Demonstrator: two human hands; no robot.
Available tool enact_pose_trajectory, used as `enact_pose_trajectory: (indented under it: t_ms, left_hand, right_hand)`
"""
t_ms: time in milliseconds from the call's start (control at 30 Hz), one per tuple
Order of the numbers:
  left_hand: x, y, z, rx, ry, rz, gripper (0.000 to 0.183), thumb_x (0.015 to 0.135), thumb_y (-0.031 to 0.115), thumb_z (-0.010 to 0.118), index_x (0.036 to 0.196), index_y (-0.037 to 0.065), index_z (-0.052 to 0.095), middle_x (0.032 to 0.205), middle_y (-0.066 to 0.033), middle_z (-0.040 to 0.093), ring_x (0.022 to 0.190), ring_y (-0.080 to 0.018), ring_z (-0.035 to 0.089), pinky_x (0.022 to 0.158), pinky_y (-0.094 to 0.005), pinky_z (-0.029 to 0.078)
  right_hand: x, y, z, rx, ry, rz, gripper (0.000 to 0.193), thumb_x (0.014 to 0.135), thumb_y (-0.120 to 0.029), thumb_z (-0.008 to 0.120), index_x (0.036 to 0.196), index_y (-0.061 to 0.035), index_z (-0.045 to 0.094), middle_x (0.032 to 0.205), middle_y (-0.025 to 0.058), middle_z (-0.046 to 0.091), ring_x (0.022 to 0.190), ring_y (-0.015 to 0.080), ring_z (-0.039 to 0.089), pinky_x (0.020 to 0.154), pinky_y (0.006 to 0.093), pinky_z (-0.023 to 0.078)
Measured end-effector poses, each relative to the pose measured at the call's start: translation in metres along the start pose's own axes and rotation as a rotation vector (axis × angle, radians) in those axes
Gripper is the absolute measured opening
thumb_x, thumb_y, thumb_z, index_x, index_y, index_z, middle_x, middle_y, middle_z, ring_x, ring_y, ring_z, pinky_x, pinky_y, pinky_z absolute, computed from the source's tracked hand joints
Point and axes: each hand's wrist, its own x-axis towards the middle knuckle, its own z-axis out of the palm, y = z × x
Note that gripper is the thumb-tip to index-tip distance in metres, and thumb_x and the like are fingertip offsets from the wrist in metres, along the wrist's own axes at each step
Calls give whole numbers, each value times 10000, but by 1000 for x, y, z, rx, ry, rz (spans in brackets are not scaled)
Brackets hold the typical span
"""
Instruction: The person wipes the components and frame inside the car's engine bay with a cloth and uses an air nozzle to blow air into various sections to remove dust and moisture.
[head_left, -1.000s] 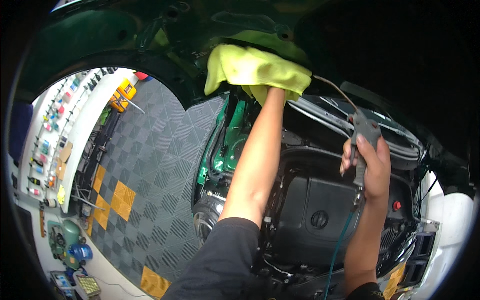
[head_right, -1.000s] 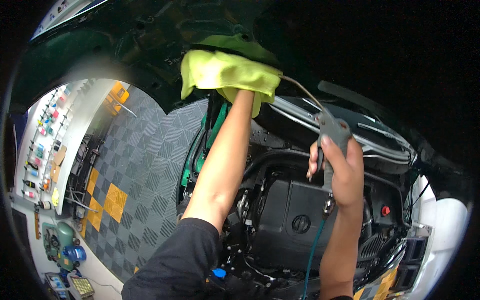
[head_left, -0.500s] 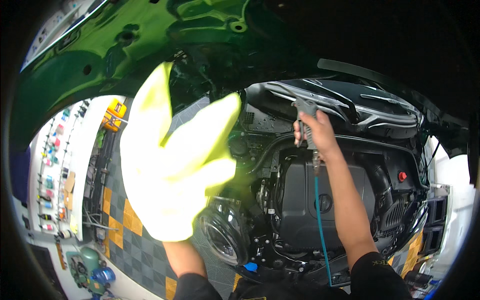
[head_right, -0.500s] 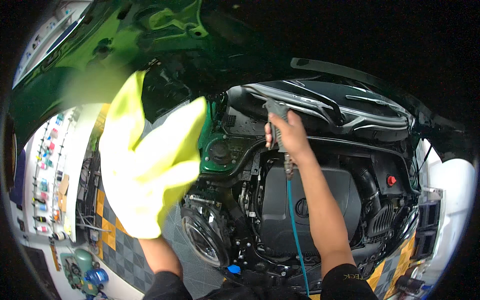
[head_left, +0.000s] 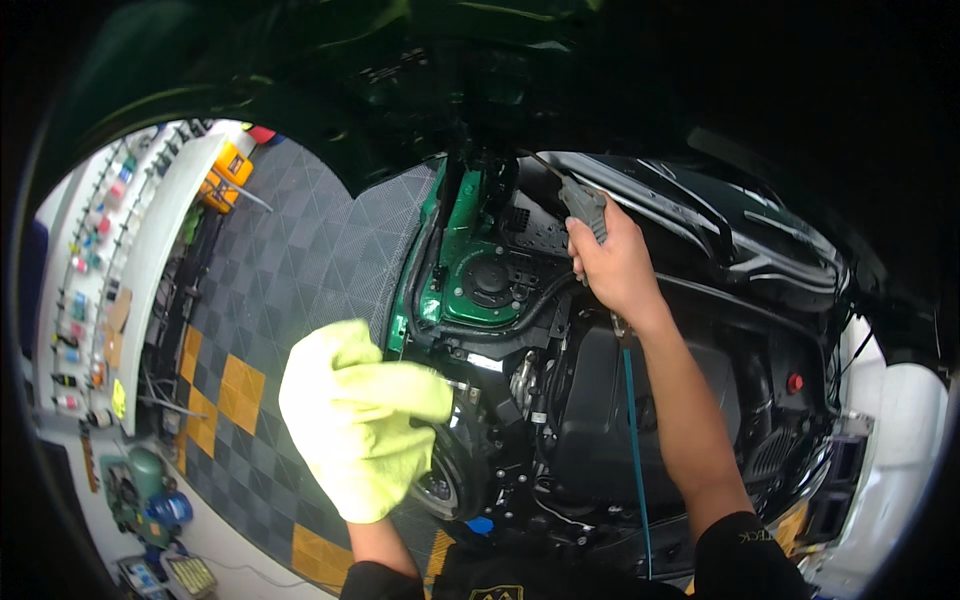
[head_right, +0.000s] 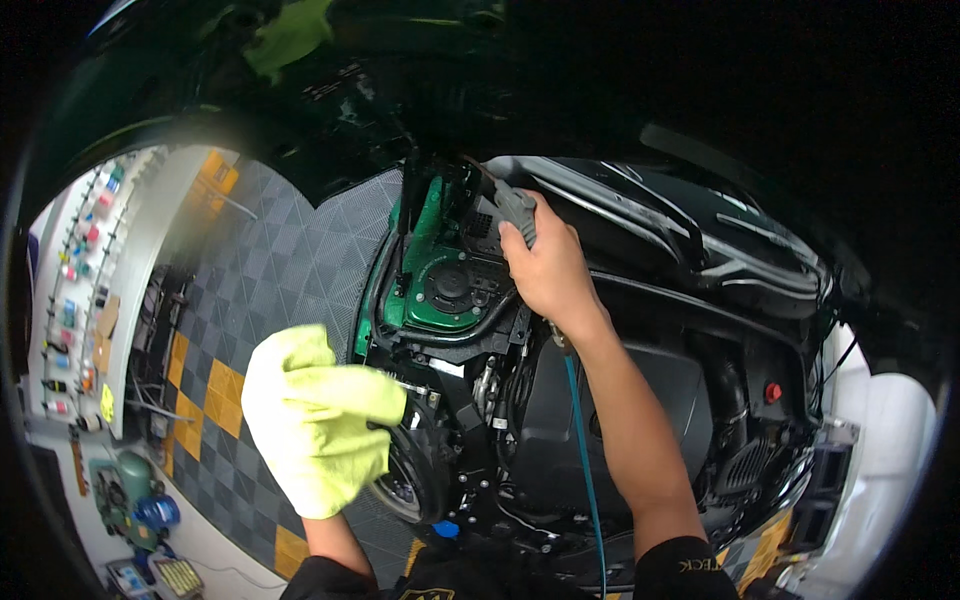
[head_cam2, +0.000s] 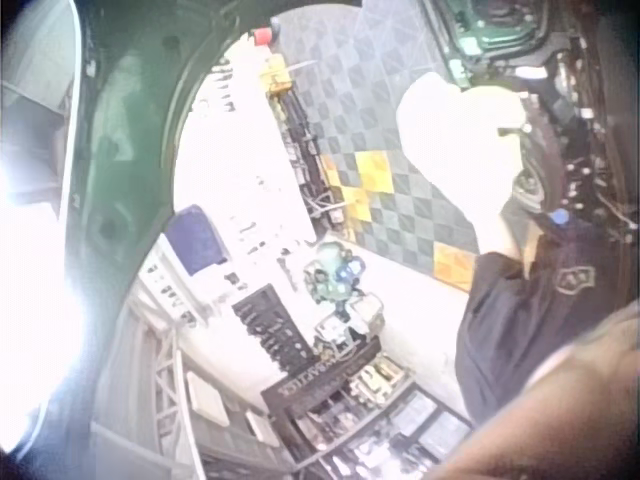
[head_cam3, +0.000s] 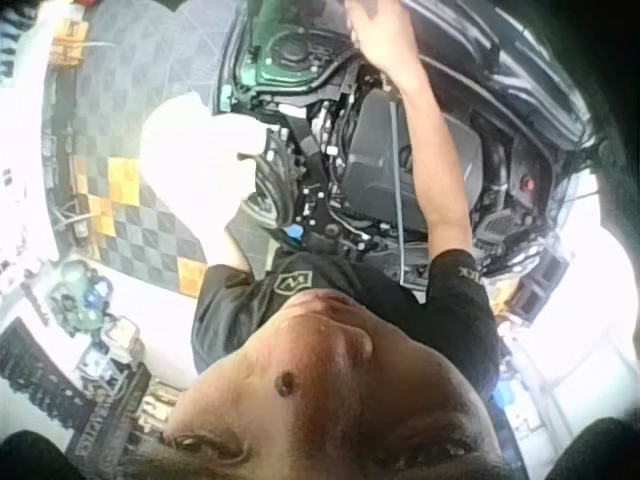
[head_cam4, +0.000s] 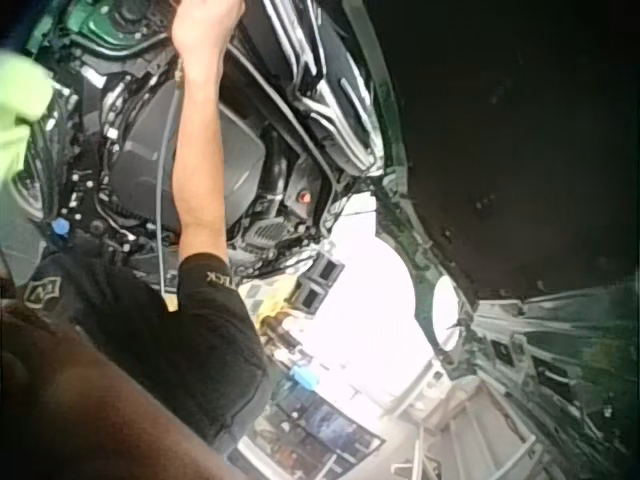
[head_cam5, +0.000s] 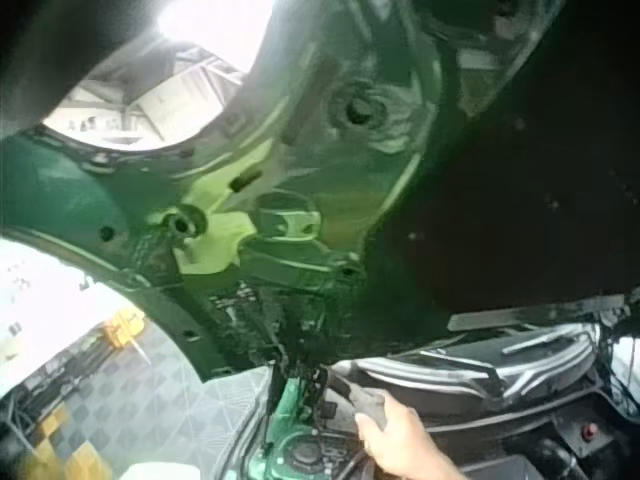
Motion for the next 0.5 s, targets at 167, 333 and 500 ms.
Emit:
enact_pose_trajectory:
  t_ms: [167,333,500]
  left_hand:
    - [-1,0,-14,-20,18,-15,683,861,394,601,1470,99,509,1398,-151,580,1299,-314,543,1083,-468,395]
    - [-1,0,-14,-20,11,-17,691,842,353,629,1467,89,501,1380,-154,586,1281,-310,555,1063,-457,414]
    - [14,0,-1,49,-29,12,702,823,312,657,1465,79,494,1363,-156,592,1262,-305,567,1043,-445,432]
  right_hand:
    - [-12,-64,0,-182,34,-203,369,972,-103,604,1328,-10,578,832,163,700,685,215,683,671,346,511]
    - [15,-108,7,-212,-26,-254,333,977,-103,586,1288,16,571,791,164,683,675,227,680,665,355,509]
    - [14,-136,7,-435,-125,-242,320,969,-83,567,1270,25,566,726,195,657,648,302,680,659,411,508]
